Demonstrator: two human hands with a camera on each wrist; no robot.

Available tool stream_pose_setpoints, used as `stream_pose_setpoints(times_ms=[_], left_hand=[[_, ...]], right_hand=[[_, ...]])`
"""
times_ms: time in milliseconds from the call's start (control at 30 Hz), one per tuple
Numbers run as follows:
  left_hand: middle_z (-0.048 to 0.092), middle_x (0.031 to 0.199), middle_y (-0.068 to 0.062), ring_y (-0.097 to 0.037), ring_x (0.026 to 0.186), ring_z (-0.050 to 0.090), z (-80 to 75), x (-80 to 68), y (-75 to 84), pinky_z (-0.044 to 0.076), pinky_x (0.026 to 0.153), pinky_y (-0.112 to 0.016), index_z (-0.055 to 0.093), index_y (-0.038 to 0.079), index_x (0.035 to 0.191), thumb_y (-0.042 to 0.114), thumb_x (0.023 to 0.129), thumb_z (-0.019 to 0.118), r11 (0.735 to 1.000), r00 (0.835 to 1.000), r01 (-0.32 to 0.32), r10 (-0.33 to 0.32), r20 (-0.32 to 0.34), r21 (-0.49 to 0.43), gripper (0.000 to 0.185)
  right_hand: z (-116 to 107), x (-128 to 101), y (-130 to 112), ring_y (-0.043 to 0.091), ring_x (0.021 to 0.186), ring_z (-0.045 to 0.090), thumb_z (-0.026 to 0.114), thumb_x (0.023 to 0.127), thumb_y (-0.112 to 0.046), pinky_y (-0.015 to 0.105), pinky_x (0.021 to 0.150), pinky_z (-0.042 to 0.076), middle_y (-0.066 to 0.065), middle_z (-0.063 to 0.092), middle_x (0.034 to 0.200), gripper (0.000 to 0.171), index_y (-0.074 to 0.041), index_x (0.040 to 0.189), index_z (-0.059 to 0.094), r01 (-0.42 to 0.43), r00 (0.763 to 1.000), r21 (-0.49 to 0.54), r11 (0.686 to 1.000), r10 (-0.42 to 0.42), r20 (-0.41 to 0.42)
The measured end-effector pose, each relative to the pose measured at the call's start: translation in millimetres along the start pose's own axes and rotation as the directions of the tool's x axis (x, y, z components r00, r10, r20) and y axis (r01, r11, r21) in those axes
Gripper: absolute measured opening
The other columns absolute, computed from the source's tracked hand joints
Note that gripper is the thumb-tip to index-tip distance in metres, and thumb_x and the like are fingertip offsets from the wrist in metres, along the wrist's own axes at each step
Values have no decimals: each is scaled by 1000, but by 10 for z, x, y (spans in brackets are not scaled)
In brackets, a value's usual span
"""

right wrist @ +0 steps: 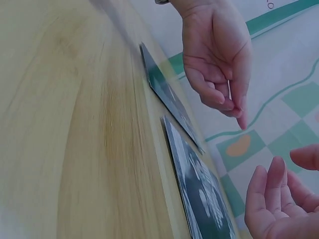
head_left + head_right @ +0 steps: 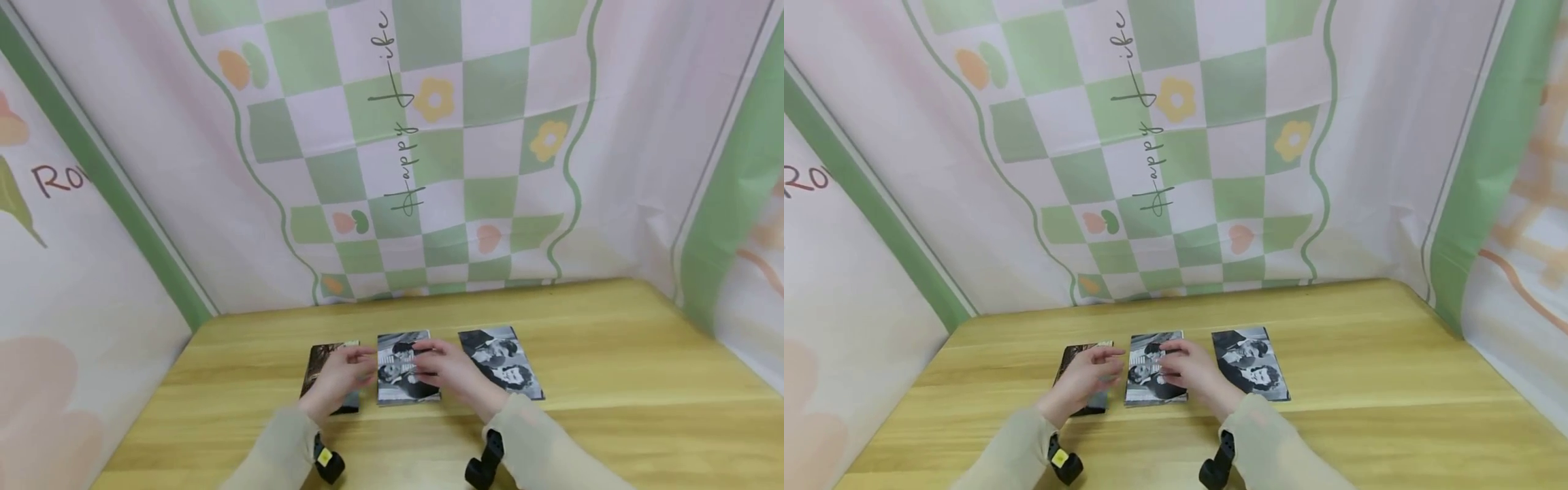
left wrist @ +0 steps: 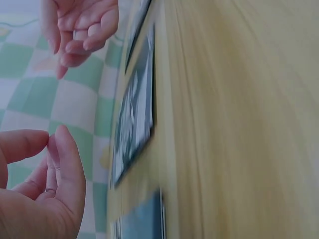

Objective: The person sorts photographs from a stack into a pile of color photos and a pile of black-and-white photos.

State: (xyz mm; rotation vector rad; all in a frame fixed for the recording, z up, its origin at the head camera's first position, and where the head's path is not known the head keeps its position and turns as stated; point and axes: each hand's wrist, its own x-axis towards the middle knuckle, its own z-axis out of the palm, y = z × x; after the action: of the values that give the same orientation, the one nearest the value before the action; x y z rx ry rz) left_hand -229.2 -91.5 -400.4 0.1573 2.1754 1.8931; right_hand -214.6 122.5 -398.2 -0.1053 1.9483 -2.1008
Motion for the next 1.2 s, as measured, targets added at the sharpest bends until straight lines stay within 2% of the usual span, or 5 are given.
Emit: stream_pose_setpoints(times_ms=[167, 400, 667, 833, 1200], left_hand=[[62, 104, -16, -13, 83, 61, 231, 59, 16, 58, 76, -26, 51, -8, 128, 6, 92, 57, 1000, 999, 23, -22, 31, -19, 39], [60, 96, -8, -13, 80, 59, 519, 110, 21, 58, 76, -26, 54, -8, 123, 4, 92, 57, 998, 998, 13, -9, 61, -62, 34], [60, 91, -6, -12, 77, 59, 775, 132, 60, 58, 74, -26, 56, -8, 121, 2, 90, 57, 994, 996, 29, -20, 83, -104, 32], [62, 105, -16, -17, 88, 62, 898, 127, 78, 59, 79, -31, 54, -7, 123, 4, 92, 57, 992, 994, 54, -43, 96, -118, 34], [59, 118, -19, -21, 99, 63, 1080, 164, 87, 58, 82, -34, 54, -5, 125, 6, 92, 58, 994, 993, 55, -44, 107, -97, 35]], right_hand=[[-143, -71, -2, 15, 88, 58, 52, 93, -4, 31, 85, 55, 10, 57, 103, 45, 15, 131, 39, 20, 1000, -22, 1000, -20, -12], [-403, -177, -16, 19, 96, 60, 50, 95, -9, 39, 93, 53, 22, 55, 118, 47, 13, 134, 36, 27, 999, -82, 996, -30, -41], [-749, -239, -4, 15, 96, 61, 50, 97, -12, 35, 91, 54, 10, 60, 109, 47, 12, 135, 35, 21, 997, -92, 996, -27, -66], [-980, -250, 7, 9, 90, 61, 51, 96, -12, 25, 83, 55, -1, 58, 98, 47, 13, 132, 35, 41, 998, -84, 996, -45, -45], [-1448, -332, 21, 10, 91, 63, 50, 95, -7, 27, 86, 56, -2, 62, 99, 46, 15, 131, 34, 39, 999, -75, 996, -40, -15]])
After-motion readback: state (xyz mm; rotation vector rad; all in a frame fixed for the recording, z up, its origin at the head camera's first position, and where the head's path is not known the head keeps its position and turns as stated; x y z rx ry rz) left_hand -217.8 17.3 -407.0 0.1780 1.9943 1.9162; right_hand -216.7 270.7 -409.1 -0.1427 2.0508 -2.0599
